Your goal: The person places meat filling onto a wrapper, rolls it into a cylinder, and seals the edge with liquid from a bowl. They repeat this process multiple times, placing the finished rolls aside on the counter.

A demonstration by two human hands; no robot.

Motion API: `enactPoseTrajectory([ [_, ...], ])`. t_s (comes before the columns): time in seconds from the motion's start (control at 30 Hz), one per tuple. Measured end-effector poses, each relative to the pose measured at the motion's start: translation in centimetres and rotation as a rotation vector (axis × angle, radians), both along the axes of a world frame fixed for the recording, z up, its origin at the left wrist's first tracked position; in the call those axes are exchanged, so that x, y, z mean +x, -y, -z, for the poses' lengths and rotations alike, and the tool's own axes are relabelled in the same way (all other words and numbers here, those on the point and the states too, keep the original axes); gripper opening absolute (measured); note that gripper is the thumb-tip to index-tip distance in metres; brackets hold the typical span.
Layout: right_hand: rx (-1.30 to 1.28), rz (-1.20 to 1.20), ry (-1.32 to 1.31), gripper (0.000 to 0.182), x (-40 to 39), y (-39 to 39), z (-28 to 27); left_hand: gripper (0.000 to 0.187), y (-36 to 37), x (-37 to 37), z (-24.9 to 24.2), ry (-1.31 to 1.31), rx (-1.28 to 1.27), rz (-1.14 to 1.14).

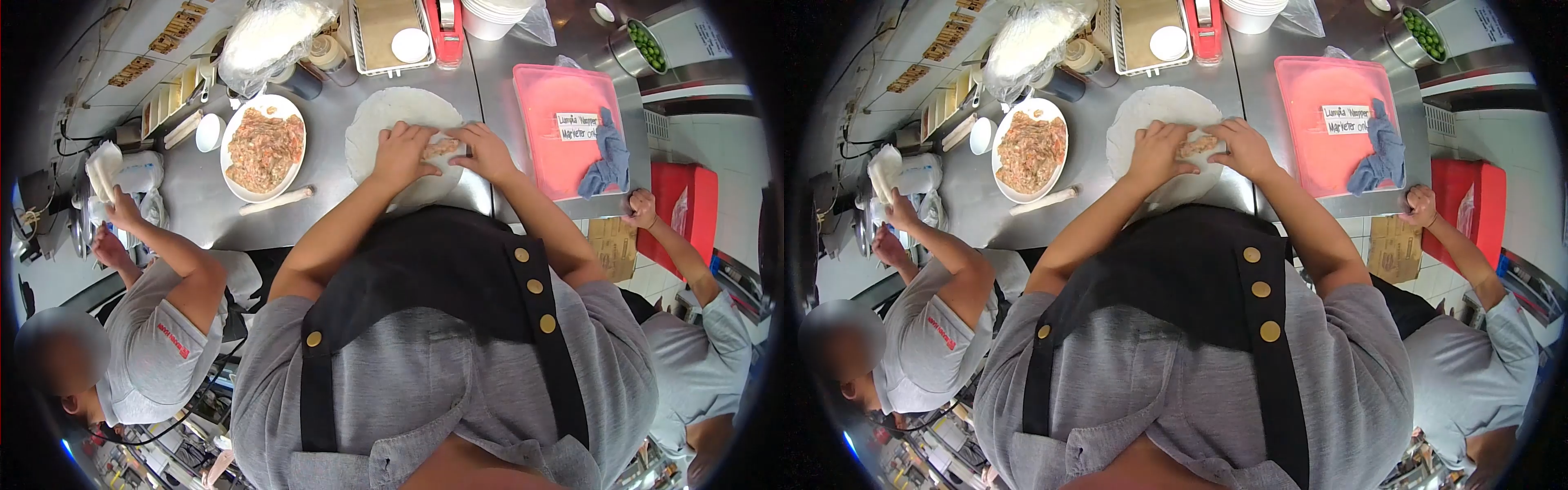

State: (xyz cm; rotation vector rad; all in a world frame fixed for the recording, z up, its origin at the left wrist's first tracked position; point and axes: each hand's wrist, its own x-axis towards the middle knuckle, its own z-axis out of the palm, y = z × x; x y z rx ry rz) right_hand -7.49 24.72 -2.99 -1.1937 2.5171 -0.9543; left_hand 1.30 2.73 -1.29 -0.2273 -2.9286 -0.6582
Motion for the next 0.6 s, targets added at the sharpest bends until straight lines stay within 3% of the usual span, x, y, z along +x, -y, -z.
enactPoseTrajectory([
  [0.17, -0.030, 0.055, 0.039, 0.042, 0.5, 0.8, 0.4, 0.025, 1.9, 0.7, 0.5, 0.039, 0.052, -0.043],
  [0.23, -0.207, -0.028, -0.148, 0.040, 0.6, 2.1, 0.5, 0.022, 2.1, 0.5, 2.1, 0.007, 0.068, -0.009],
  [0.33, -0.083, -0.069, -0.208, 0.044, 0.1, 2.7, 3.3, 0.024, 3.2, 1.0, 2.0, 0.006, 0.006, -0.069],
  [0.43, -0.172, 0.027, -0.061, 0.047, 0.9, 3.1, 0.4, 0.023, 4.3, 2.0, 1.4, -0.029, 0.128, -0.111],
  [0.53, -0.100, -0.015, -0.144, 0.048, 1.4, 4.1, -0.4, 0.031, 3.4, 2.1, -0.6, 0.029, 0.141, -0.102],
  [0.6, -0.049, -0.039, -0.164, 0.048, 1.4, 4.7, 0.6, 0.037, 3.4, 2.2, 0.8, 0.051, 0.094, -0.082],
])
